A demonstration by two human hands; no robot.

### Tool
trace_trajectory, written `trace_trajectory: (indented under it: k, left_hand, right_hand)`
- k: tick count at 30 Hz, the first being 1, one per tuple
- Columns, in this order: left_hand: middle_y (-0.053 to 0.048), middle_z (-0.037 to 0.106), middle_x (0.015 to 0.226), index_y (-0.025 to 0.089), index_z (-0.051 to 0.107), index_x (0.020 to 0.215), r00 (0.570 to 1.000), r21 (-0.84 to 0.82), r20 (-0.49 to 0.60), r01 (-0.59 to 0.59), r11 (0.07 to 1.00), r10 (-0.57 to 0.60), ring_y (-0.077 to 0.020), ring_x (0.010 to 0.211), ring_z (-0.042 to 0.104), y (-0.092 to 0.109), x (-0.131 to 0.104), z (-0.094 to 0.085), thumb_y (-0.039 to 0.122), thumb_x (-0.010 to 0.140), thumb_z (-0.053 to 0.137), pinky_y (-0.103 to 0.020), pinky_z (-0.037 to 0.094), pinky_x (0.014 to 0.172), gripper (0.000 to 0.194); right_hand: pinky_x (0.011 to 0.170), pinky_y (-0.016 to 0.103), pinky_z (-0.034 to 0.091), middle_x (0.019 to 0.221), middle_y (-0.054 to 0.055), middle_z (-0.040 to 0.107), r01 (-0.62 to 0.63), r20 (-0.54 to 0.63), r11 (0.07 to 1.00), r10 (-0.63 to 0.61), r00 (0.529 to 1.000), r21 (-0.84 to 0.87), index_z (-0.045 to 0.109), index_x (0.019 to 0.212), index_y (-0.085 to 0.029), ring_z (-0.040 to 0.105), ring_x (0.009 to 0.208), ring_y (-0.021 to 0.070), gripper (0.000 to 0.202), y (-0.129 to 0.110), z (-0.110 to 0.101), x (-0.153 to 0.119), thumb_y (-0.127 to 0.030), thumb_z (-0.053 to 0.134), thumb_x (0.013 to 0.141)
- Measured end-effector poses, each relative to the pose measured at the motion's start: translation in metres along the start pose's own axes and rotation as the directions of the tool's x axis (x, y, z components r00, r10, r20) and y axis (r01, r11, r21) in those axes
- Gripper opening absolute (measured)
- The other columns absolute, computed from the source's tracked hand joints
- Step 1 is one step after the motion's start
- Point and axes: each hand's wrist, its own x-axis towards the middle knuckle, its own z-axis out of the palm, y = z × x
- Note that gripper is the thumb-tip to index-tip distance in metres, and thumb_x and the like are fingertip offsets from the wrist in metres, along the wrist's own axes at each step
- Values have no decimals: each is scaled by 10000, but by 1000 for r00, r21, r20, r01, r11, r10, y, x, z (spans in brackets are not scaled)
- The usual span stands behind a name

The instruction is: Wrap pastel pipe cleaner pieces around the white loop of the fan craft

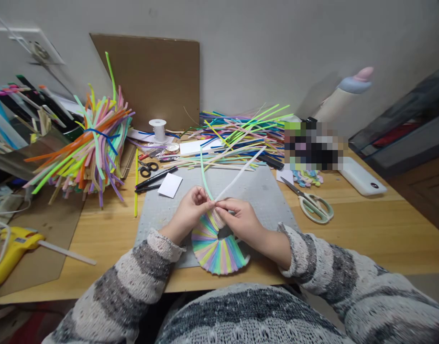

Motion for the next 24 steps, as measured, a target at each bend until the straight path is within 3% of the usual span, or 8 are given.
trace_trajectory:
  k: [5,11,18,24]
  left_hand:
    - [17,549,644,141,576,718,994,-12,37,100,995,-99,-95,611,493,1,-1,0,349,616,799,-229,384,611,321]
    - [8,600,646,139,618,705,994,-9,-48,99,995,-99,-112,610,528,4,-3,1,316,574,819,-245,406,622,298]
    - [-5,622,659,130,643,717,989,-2,-20,144,990,-144,-126,617,546,-3,1,-2,310,597,786,-255,419,633,259]
    - [8,586,668,140,606,735,994,51,12,108,993,-108,-113,621,517,-4,2,-5,334,647,751,-245,395,618,258]
  right_hand:
    - [715,286,477,794,52,701,-65,-5,994,66,998,86,714,804,-178,634,755,161,160,6,2,4,-249,571,803]
    - [528,234,393,590,-19,564,-327,105,897,310,945,298,611,700,-167,491,529,100,222,13,3,11,-386,614,736]
    - [541,234,378,596,-22,551,-392,132,841,370,920,374,611,677,-164,472,544,95,269,13,2,14,-427,661,691]
    - [556,243,393,602,-21,566,-407,138,811,386,912,420,622,670,-169,492,555,102,265,14,2,14,-426,679,694]
